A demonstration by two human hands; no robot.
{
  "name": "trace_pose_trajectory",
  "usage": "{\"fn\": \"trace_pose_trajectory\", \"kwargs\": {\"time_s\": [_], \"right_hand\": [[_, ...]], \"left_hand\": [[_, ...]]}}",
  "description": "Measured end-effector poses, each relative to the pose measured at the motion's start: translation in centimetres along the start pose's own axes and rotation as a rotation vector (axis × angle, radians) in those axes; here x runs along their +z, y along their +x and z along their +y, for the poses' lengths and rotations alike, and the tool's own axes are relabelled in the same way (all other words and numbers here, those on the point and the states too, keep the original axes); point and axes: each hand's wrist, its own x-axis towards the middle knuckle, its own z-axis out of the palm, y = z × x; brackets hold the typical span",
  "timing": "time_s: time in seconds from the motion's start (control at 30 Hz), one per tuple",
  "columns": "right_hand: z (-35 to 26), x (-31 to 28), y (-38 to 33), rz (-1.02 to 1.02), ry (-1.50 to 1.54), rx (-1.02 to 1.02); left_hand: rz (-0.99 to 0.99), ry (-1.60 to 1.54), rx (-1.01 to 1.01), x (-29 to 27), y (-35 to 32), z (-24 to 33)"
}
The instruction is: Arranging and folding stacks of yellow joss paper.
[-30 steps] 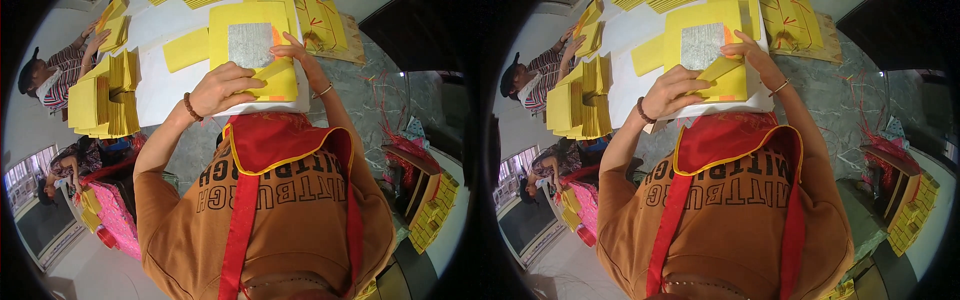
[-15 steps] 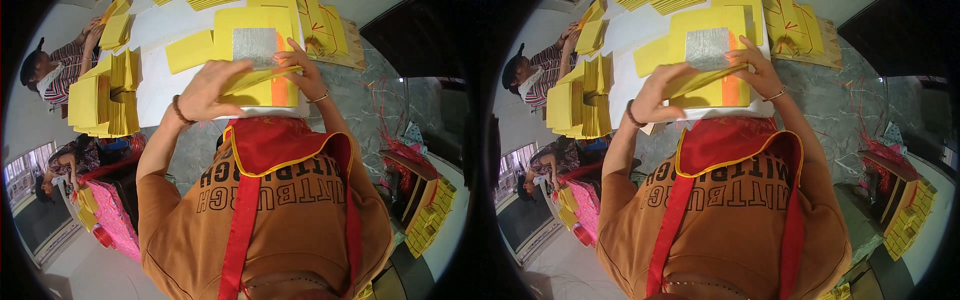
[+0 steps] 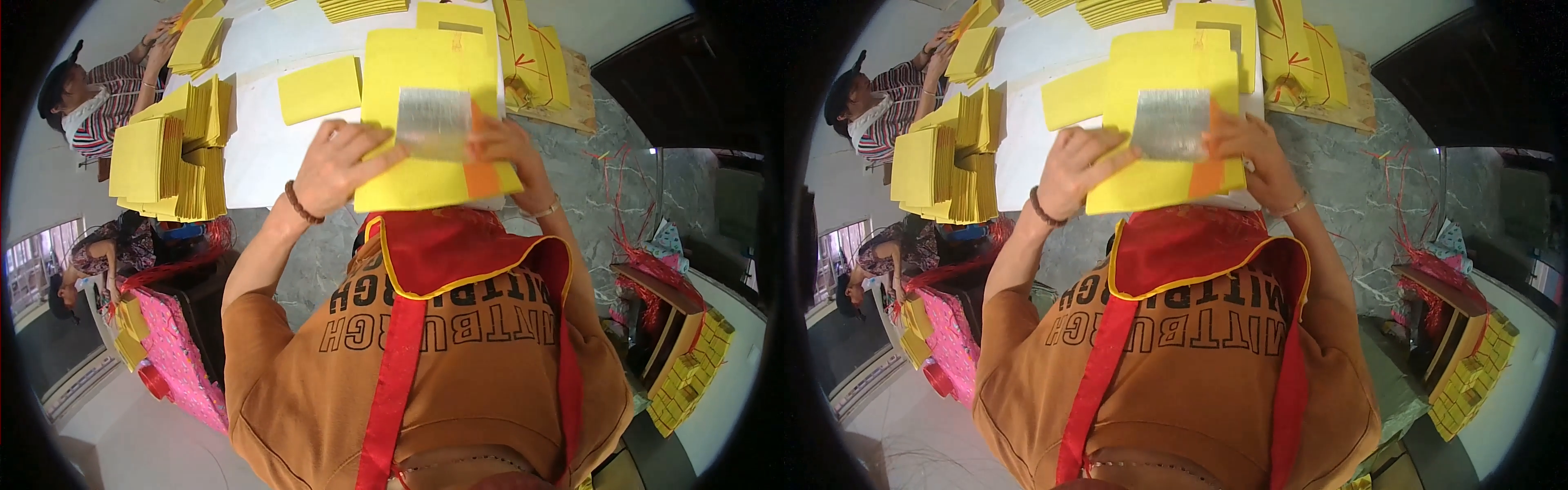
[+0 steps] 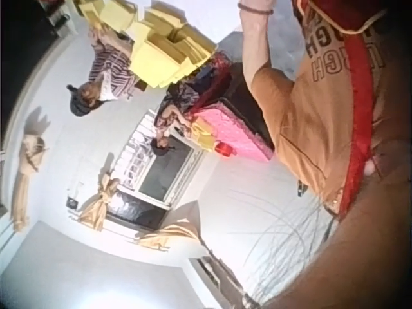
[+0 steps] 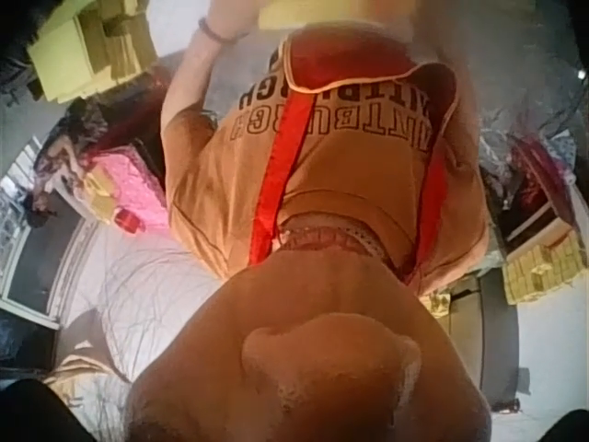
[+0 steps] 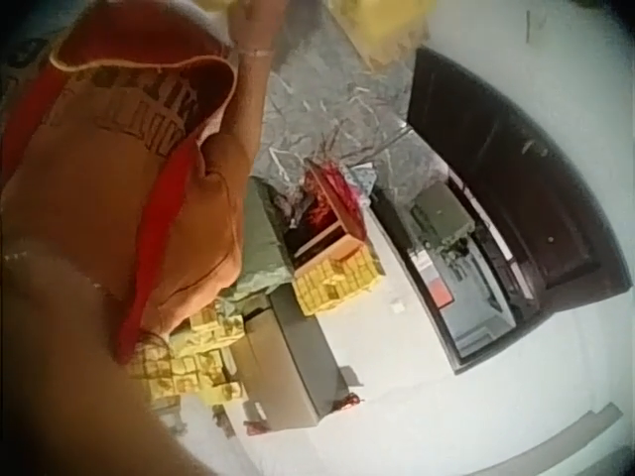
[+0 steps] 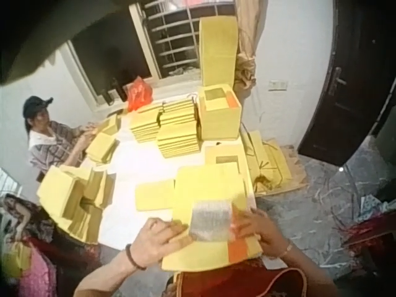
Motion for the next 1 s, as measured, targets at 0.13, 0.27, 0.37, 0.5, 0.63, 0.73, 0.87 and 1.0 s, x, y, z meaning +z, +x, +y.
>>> {"fn": "trace_pose_trajectory", "kwargs": {"time_s": [0.13,0.27,0.37,0.5,0.63,0.73,0.87,1.0], "right_hand": [[-2.1,0.2,-1.4,-0.096,0.067,0.149],[-2.6,1.3,-1.4,0.065,0.026,0.434],[-3.4,1.8,0.2,0.251,0.185,0.537],[-2.4,2.5,1.3,0.351,0.191,0.579],[-2.9,3.2,2.7,0.591,0.330,0.585],[-2.5,2.1,2.9,0.479,0.242,0.626],[-1.3,1.5,3.2,0.315,0.079,0.718],[-0.2,2.4,3.0,0.430,0.201,0.671]], "left_hand": [[0.000,-0.283,-0.063,-0.1,-0.3,1.0],[0.040,-0.542,-0.346,0.7,-0.3,0.8],[0.010,-0.699,-0.785,1.3,1.2,0.8],[0.155,-0.412,-0.583,2.9,2.2,-0.5],[0.040,-0.570,-0.803,3.7,2.9,-1.4],[-0.007,-0.610,-0.835,4.1,3.4,-2.1],[-0.088,-0.659,-0.892,4.1,3.7,-2.8],[-0.154,-0.625,-0.895,3.8,4.3,-3.1]]}}
